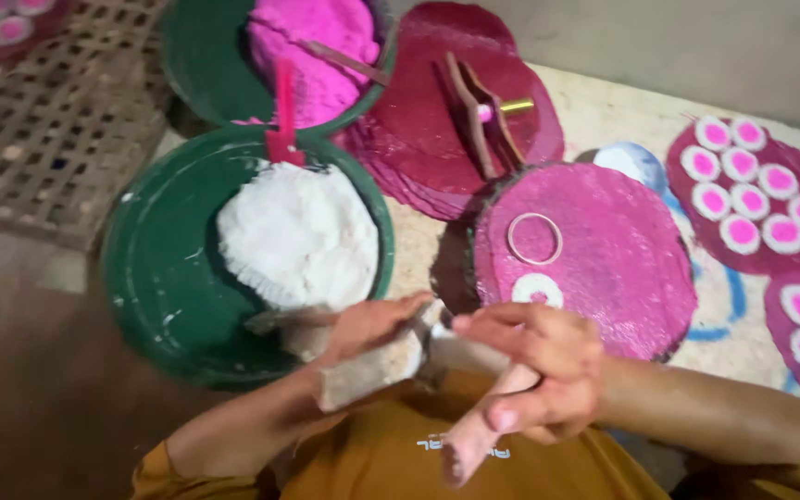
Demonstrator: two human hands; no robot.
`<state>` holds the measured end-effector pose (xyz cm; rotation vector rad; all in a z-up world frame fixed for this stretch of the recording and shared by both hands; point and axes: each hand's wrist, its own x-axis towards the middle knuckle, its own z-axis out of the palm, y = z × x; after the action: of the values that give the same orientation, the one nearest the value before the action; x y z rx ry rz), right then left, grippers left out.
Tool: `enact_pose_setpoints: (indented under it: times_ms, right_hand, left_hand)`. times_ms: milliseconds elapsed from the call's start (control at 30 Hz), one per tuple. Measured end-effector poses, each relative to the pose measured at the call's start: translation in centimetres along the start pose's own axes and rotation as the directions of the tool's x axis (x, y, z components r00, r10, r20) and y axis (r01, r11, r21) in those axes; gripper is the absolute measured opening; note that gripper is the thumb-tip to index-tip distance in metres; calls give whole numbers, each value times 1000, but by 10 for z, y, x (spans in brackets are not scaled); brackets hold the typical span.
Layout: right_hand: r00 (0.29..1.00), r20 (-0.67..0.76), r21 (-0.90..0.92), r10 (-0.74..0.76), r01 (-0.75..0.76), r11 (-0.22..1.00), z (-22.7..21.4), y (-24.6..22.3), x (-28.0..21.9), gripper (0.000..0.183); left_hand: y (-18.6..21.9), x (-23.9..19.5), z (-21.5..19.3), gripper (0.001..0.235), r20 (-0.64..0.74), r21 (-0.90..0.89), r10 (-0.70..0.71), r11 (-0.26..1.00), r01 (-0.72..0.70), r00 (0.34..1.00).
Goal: The person shapes circular items using white and pink dough and a wooden mold. They press the dough into the mold with a metal ring and arrange the finished items on trays.
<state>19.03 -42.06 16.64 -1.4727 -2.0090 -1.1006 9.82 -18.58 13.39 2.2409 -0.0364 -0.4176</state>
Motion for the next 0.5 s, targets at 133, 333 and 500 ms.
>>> enact_pose_setpoints:
  times_ms: [133, 333, 500]
  right_hand:
    - [866, 76, 450, 493, -472, 758, -11, -22, -31, 63]
    - [336, 680, 420, 652, -907, 29, -70, 1, -110, 87]
    - [-16, 903, 253, 429, -788, -562, -111, -2, -180, 101]
  left_hand:
    - [23, 15, 13, 37, 51, 5, 427, 904, -428, 903]
    - [28, 87, 46, 50, 41, -185, 310, 937, -297, 950]
    - [25, 150, 81, 50, -158, -475, 152, 854, -210, 976]
